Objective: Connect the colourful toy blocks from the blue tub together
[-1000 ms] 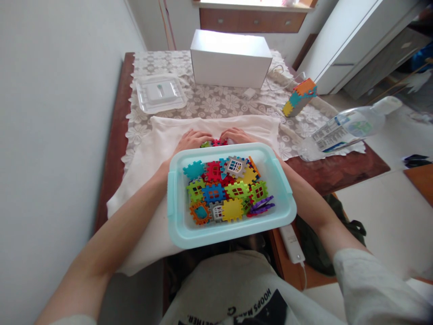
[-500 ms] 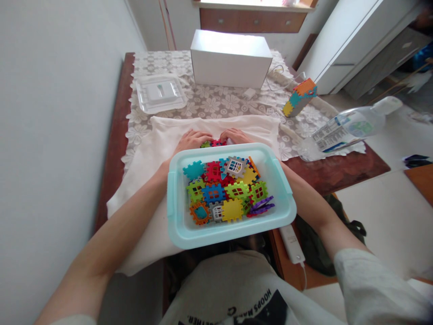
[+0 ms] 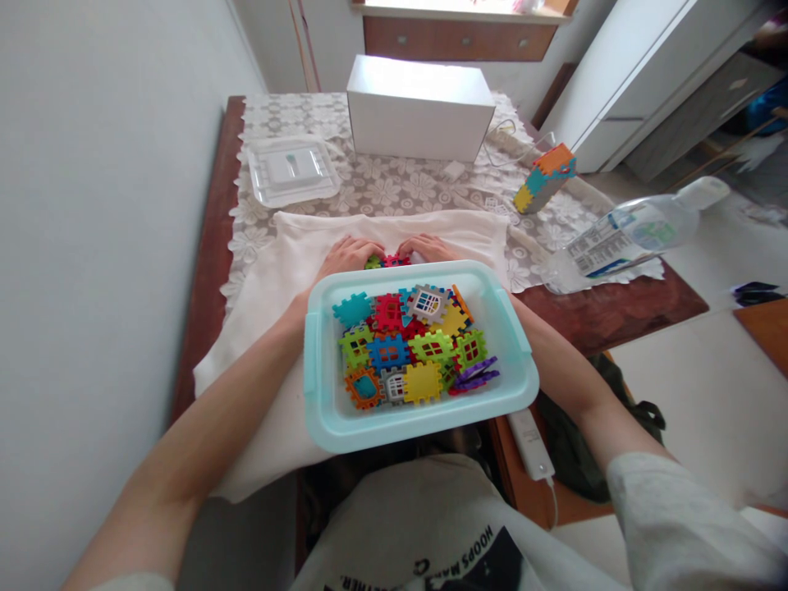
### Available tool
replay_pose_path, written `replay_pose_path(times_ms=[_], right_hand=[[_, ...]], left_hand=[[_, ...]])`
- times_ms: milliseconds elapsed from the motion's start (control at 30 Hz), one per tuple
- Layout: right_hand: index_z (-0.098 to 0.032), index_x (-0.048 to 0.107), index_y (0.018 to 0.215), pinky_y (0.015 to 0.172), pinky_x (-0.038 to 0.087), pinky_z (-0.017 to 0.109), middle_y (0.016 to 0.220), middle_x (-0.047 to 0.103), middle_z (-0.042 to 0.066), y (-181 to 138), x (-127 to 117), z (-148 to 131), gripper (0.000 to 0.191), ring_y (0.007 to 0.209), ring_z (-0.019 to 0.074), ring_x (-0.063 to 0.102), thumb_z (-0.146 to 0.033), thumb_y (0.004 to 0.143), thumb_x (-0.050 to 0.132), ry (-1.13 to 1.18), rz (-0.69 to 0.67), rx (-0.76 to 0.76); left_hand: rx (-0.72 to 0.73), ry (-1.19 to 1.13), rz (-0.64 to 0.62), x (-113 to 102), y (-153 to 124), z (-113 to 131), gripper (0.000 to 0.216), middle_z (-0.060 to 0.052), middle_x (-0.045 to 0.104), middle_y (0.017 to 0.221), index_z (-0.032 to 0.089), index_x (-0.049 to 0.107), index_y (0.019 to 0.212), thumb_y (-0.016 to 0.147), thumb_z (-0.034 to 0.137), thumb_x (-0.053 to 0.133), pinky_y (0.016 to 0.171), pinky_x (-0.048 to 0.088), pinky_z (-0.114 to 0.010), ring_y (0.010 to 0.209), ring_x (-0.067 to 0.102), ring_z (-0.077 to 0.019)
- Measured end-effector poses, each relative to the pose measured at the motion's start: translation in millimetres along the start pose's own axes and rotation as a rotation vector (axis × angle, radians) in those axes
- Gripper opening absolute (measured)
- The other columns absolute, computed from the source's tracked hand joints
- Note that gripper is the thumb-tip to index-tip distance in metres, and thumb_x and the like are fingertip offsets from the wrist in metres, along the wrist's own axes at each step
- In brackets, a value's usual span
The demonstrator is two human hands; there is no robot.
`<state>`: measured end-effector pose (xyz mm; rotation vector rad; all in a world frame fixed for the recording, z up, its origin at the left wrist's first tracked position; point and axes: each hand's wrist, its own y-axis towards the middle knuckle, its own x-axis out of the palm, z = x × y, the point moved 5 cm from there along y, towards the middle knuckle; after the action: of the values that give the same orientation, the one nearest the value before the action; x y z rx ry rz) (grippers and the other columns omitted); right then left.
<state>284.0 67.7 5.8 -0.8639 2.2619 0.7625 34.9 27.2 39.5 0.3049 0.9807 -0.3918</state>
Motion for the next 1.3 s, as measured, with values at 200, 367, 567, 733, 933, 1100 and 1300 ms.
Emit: replay_pose_path(times_ms=[200, 367, 567, 733, 933, 1100, 1300], right_hand=[[-0.025, 0.084, 0.134, 0.136, 0.049, 0.053, 0.142, 0.088, 0.013, 0.6, -0.8, 0.2, 0.03, 0.142, 0.0352, 0.075, -0.041, 0.109, 0.079, -0.015, -0.003, -0.018], [-0.024, 0.083, 0.137, 0.139, 0.049, 0.053, 0.146, 0.087, 0.013, -1.0, -2.5, -5.3, 0.029, 0.145, 0.0344, 0.075, -0.038, 0.112, 0.08, -0.044, -0.025, -0.008], [-0.023, 0.084, 0.145, 0.142, 0.049, 0.049, 0.156, 0.086, 0.015, 0.4, -4.7, -9.8, 0.029, 0.154, 0.0311, 0.073, -0.029, 0.117, 0.078, -0.09, -0.056, -0.03], [-0.026, 0.086, 0.144, 0.146, 0.049, 0.055, 0.159, 0.085, 0.014, 1.7, -9.0, -20.3, 0.028, 0.157, 0.0324, 0.072, -0.031, 0.117, 0.079, -0.139, -0.111, 0.068], [-0.024, 0.089, 0.142, 0.145, 0.049, 0.052, 0.158, 0.085, 0.017, 1.9, -12.7, -33.1, 0.03, 0.157, 0.0333, 0.072, -0.032, 0.116, 0.078, -0.138, -0.099, 0.086], [-0.018, 0.086, 0.148, 0.145, 0.049, 0.052, 0.161, 0.084, 0.019, -0.5, -14.4, -45.0, 0.033, 0.157, 0.0331, 0.071, -0.033, 0.12, 0.076, -0.138, -0.136, 0.047], [-0.019, 0.085, 0.148, 0.147, 0.047, 0.051, 0.167, 0.084, 0.017, 2.3, -12.8, -42.5, 0.031, 0.16, 0.0305, 0.07, -0.029, 0.12, 0.077, -0.158, -0.128, 0.085]], left_hand=[[-0.001, 0.001, 0.017, -0.2, -1.3, 2.4, 0.036, -0.002, 0.089, 0.165, 0.044, 0.085, 0.129, 0.1, 0.056, 0.067, 0.158, 0.04, -0.067, 0.157, 0.076, -0.0377], [0.017, -0.009, 0.025, 0.0, -0.4, 1.9, 0.037, -0.001, 0.09, 0.163, 0.045, 0.088, 0.13, 0.099, 0.054, 0.069, 0.159, 0.037, -0.071, 0.162, 0.074, -0.0402], [0.006, 0.003, 0.008, -0.5, -0.2, 1.4, 0.045, 0.0, 0.088, 0.169, 0.043, 0.088, 0.138, 0.101, 0.056, 0.066, 0.159, 0.04, -0.065, 0.165, 0.073, -0.0352], [-0.022, 0.017, 0.021, -1.9, -1.8, 4.6, 0.04, -0.001, 0.089, 0.166, 0.041, 0.088, 0.136, 0.103, 0.052, 0.068, 0.158, 0.04, -0.062, 0.16, 0.073, -0.0343], [-0.014, 0.031, 0.031, -2.2, -3.0, 6.7, 0.04, -0.003, 0.09, 0.164, 0.037, 0.089, 0.138, 0.106, 0.048, 0.068, 0.156, 0.042, -0.058, 0.157, 0.073, -0.0331], [-0.007, 0.035, 0.03, -1.6, -2.4, 5.6, 0.042, -0.003, 0.089, 0.167, 0.034, 0.089, 0.142, 0.107, 0.046, 0.068, 0.156, 0.041, -0.058, 0.158, 0.072, -0.0326], [0.004, 0.025, 0.043, -2.0, -1.1, 4.8, 0.043, -0.005, 0.09, 0.164, 0.034, 0.09, 0.14, 0.104, 0.043, 0.069, 0.154, 0.044, -0.057, 0.157, 0.073, -0.032]])
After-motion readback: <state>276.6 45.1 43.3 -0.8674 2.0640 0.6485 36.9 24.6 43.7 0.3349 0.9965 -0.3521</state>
